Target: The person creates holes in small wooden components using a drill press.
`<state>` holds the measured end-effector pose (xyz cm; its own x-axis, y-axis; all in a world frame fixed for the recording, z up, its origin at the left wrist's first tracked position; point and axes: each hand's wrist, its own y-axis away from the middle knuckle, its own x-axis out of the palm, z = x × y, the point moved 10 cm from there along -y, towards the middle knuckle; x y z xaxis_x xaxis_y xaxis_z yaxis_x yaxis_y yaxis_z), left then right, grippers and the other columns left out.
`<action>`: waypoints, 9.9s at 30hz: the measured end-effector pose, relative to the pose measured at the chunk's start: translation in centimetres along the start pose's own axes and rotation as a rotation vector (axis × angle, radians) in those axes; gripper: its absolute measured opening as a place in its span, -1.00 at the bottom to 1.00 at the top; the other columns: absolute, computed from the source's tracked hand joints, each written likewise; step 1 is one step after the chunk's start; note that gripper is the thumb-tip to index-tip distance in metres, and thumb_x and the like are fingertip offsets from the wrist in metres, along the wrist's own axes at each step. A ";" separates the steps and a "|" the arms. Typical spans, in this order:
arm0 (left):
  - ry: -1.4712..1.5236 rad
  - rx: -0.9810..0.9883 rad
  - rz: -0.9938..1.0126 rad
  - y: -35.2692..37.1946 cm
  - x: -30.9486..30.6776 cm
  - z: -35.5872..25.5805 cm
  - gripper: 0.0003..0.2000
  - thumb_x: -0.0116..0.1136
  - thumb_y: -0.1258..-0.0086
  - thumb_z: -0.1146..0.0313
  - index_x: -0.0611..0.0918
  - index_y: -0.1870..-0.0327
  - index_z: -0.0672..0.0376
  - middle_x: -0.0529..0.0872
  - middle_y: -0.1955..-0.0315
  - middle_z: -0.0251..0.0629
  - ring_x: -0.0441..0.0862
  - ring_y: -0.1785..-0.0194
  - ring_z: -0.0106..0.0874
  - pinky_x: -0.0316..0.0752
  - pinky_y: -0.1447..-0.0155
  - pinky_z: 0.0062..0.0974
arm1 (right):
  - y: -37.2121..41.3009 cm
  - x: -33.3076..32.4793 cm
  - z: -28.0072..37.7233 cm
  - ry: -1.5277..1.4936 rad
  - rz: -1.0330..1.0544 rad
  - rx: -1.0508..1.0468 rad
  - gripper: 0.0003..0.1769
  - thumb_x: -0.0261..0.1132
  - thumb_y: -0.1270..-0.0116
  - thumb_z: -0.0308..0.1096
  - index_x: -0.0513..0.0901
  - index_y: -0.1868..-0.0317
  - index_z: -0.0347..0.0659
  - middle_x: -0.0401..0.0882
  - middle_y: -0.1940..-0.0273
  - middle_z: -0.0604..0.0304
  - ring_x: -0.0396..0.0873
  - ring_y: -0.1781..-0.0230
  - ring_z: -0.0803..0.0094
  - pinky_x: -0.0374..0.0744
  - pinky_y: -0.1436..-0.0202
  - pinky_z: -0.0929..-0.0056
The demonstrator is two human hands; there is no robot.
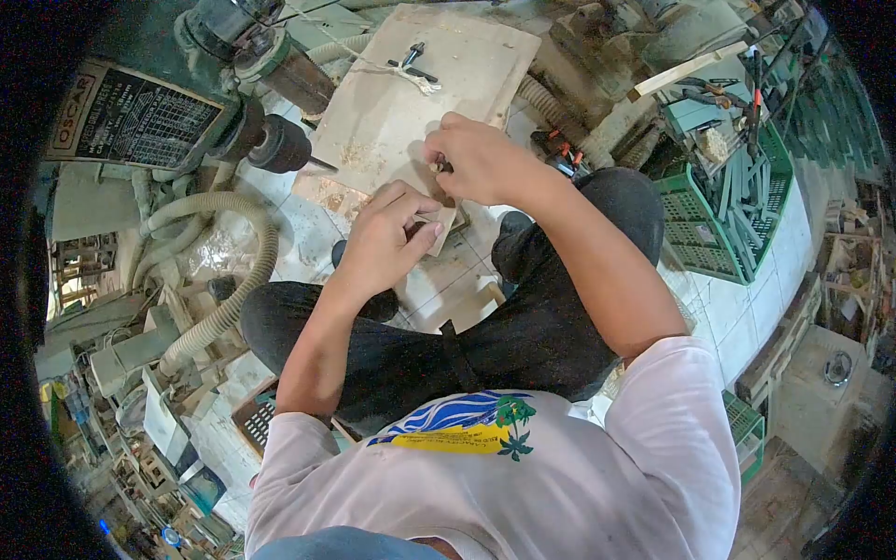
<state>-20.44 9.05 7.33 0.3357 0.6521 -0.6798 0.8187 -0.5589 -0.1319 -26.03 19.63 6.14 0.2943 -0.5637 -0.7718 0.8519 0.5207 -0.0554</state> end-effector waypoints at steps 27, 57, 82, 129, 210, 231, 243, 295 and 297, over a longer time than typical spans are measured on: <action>1.024 -0.357 -0.340 0.9 0.7 4.0 -0.57 0.10 -0.41 0.65 0.30 -0.25 0.26 0.59 0.08 -0.17 0.61 0.06 -0.46 0.67 -0.05 -0.41 | 1.1 -1.8 6.4 -0.108 0.014 -0.190 -0.73 0.39 -0.13 -0.31 0.60 0.18 -0.20 0.60 0.24 0.03 0.63 0.21 -0.04 0.57 0.18 0.06; 1.240 -0.350 -0.278 0.8 1.5 4.0 -0.62 0.03 -0.41 0.61 0.39 -0.23 0.24 0.55 0.03 -0.20 0.60 -0.02 -0.42 0.65 -0.10 -0.33 | 1.2 -1.9 6.3 -0.173 0.028 -0.196 -0.71 0.40 -0.14 -0.35 0.64 0.12 -0.23 0.61 0.27 0.03 0.64 0.24 0.00 0.56 0.18 0.13; 1.322 -0.200 -0.338 1.0 0.2 3.7 -0.52 0.01 -0.55 0.03 0.41 -0.21 0.29 0.60 0.14 -0.25 0.55 0.07 -0.46 0.46 -0.04 -0.42 | 0.8 -2.5 6.3 -0.194 0.040 -0.171 -0.67 0.48 -0.17 -0.20 0.55 0.20 -0.16 0.57 0.30 0.12 0.61 0.27 0.09 0.54 0.20 0.19; 1.130 -0.231 -0.293 0.6 -0.2 2.8 -0.51 0.12 -0.34 0.60 0.33 -0.28 0.21 0.59 0.05 -0.23 0.57 -0.02 -0.48 0.58 -0.10 -0.46 | 0.9 -2.4 6.9 -0.168 0.054 -0.180 -0.69 0.46 -0.16 -0.30 0.63 0.12 -0.21 0.59 0.27 0.06 0.62 0.27 0.08 0.58 0.18 0.22; 1.142 -0.223 -0.347 1.0 -0.8 4.1 -0.83 0.20 -0.49 0.51 0.61 -0.01 0.35 0.73 0.13 -0.23 0.73 0.07 -0.47 0.60 -0.08 -0.50 | 1.2 -4.4 7.3 -0.136 -0.100 -0.267 -0.83 0.41 -0.21 -0.40 0.69 0.19 -0.23 0.64 0.31 0.14 0.63 0.32 0.21 0.57 0.26 0.34; 1.165 -0.221 -0.310 0.9 -0.4 3.9 -0.81 0.02 -0.52 0.55 0.56 -0.08 0.35 0.68 0.05 -0.16 0.69 -0.01 -0.39 0.63 -0.19 -0.30 | 1.3 -5.1 6.9 -0.167 -0.181 -0.267 -0.83 0.36 -0.21 -0.33 0.65 0.25 -0.22 0.61 0.33 0.10 0.66 0.33 0.12 0.61 0.28 0.26; 0.691 -0.238 -0.250 0.0 1.2 3.5 -0.79 0.15 -0.46 0.59 0.59 -0.07 0.37 0.70 0.16 -0.27 0.73 0.04 -0.47 0.61 -0.03 -0.54 | 1.7 -10.8 0.6 -0.461 -0.612 -0.005 -0.86 0.40 -0.23 -0.48 0.64 0.23 -0.30 0.62 0.38 0.26 0.60 0.34 0.57 0.57 0.21 0.54; 1.372 -0.434 -0.515 5.3 0.7 4.7 -0.80 -0.02 -0.66 0.19 0.49 0.13 0.11 0.51 0.42 -0.44 0.48 0.40 -0.56 0.46 0.30 -0.55 | 1.3 0.3 7.7 -0.567 -0.303 -0.258 -0.85 0.33 -0.37 -0.32 0.66 0.19 -0.23 0.60 0.30 0.09 0.63 0.28 0.10 0.59 0.25 0.22; 1.458 -0.461 -0.525 5.7 0.9 5.0 -0.80 -0.04 -0.66 0.18 0.48 0.12 0.10 0.49 0.42 -0.45 0.47 0.40 -0.55 0.45 0.32 -0.54 | 1.5 0.1 8.0 -0.551 -0.311 -0.297 -0.86 0.32 -0.37 -0.33 0.65 0.17 -0.21 0.58 0.29 0.09 0.62 0.27 0.10 0.59 0.24 0.20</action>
<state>-17.78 3.88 2.37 -0.0979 0.7688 0.6319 0.9529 -0.1108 0.2824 -21.26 15.22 11.04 0.3000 -0.9171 -0.2625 0.8008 0.3916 -0.4531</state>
